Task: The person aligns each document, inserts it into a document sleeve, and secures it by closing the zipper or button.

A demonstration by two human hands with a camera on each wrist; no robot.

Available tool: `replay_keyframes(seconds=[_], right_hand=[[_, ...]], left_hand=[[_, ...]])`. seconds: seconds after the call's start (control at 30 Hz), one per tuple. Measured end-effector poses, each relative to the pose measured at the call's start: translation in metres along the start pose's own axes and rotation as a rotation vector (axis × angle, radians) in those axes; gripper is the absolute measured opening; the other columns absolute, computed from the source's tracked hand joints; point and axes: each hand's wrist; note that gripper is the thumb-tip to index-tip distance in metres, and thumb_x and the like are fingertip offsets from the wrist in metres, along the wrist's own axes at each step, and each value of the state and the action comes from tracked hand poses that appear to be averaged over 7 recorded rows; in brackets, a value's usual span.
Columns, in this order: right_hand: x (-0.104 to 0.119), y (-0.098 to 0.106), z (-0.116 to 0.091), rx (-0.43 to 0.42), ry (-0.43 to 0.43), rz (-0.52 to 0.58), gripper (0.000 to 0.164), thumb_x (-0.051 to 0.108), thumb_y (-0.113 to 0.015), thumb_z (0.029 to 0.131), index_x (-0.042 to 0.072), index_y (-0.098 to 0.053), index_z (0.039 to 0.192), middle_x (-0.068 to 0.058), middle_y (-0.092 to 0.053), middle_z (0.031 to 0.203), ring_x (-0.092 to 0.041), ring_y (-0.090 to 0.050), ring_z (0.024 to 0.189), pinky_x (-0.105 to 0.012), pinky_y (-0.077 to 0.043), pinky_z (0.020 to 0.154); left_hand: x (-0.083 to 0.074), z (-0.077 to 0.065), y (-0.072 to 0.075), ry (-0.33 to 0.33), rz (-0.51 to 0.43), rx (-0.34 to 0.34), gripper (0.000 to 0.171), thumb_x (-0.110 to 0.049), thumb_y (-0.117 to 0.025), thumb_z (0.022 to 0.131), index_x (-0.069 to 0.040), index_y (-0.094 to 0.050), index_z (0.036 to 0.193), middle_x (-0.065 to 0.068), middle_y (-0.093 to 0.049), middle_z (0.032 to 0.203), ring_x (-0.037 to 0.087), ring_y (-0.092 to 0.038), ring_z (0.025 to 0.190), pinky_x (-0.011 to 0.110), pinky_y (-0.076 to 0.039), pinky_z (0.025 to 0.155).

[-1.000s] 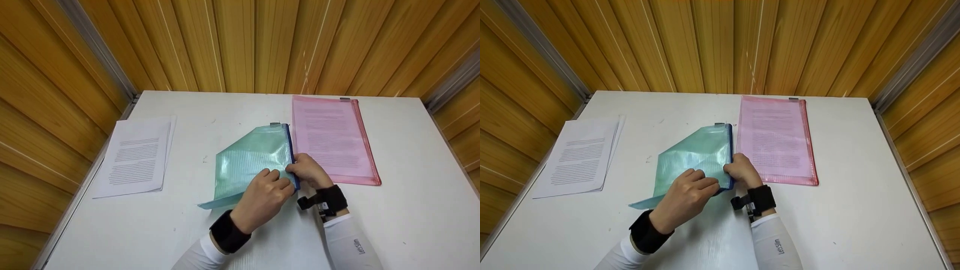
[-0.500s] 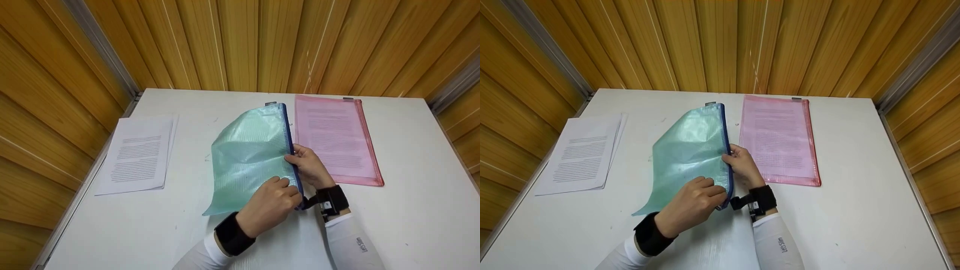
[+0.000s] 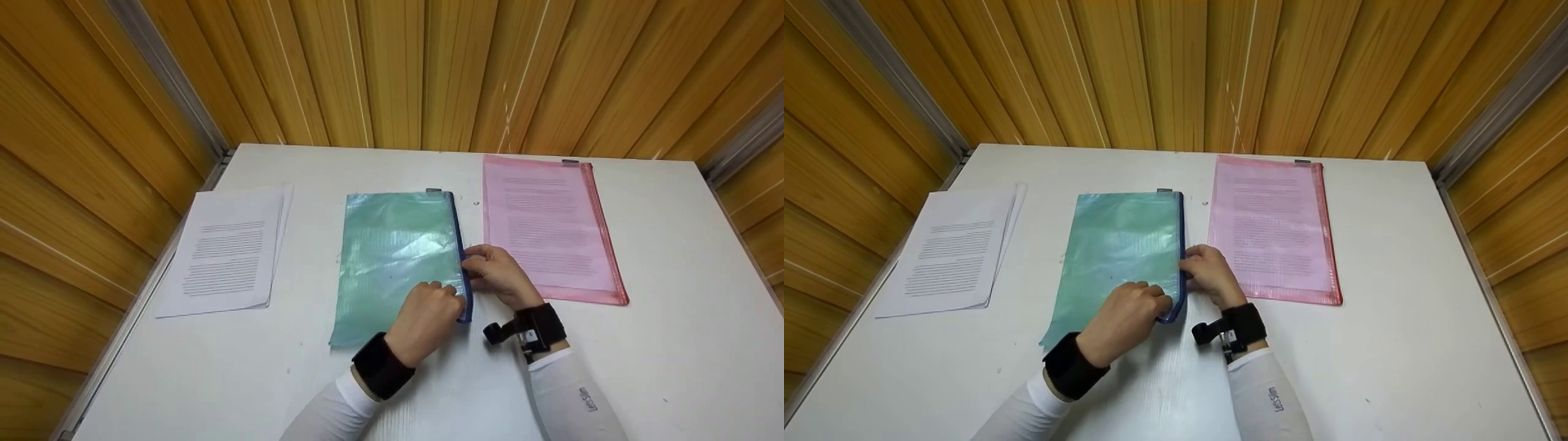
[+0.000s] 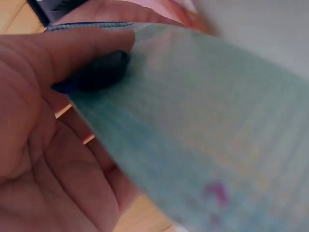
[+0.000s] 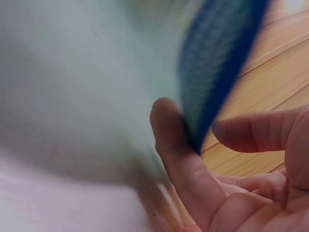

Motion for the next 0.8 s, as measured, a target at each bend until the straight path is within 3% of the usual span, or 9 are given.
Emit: replay_keyframes(seconds=[0.27,0.53,0.67,0.8], right_hand=[[-0.001,-0.004,0.0,0.127,-0.009,0.05,0.038,-0.001,-0.055,0.101,-0.018,-0.043,0.133,-0.02,-0.069,0.106,-0.021,-0.074,0.083,-0.035,-0.062,0.079],[0.003,-0.004,-0.005,0.168,-0.014,-0.028,0.03,0.003,-0.057,0.101,-0.02,-0.055,0.121,-0.02,-0.071,0.103,-0.023,-0.075,0.084,-0.037,-0.062,0.081],[0.003,-0.003,-0.007,0.165,-0.007,-0.073,0.031,0.004,-0.058,0.101,-0.02,-0.055,0.121,-0.023,-0.069,0.106,-0.024,-0.074,0.085,-0.037,-0.061,0.082],[0.003,-0.003,-0.007,0.165,-0.007,-0.101,0.031,0.004,-0.057,0.102,-0.02,-0.055,0.121,-0.025,-0.068,0.108,-0.024,-0.074,0.085,-0.037,-0.061,0.082]], left_hand=[[0.018,0.003,-0.024,0.132,-0.056,0.062,0.014,-0.003,-0.074,0.08,-0.017,-0.078,0.077,-0.002,-0.069,0.071,0.014,-0.064,0.061,0.03,-0.051,0.055],[0.025,0.001,-0.032,0.162,-0.125,0.153,0.017,0.001,-0.074,0.076,-0.013,-0.077,0.083,0.001,-0.069,0.075,0.018,-0.067,0.066,0.032,-0.054,0.057],[0.025,-0.002,-0.03,0.147,-0.137,0.206,0.011,-0.015,-0.082,0.078,-0.013,-0.077,0.088,0.001,-0.069,0.08,0.019,-0.067,0.07,0.032,-0.054,0.06],[0.027,-0.004,-0.023,0.13,-0.175,0.289,0.036,-0.042,-0.086,0.079,-0.011,-0.077,0.095,0.003,-0.069,0.087,0.02,-0.067,0.076,0.033,-0.055,0.063]])
Point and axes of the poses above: each hand's wrist, its own z-axis towards the middle knuckle, its own y-axis out of the back of the hand, x = y × z
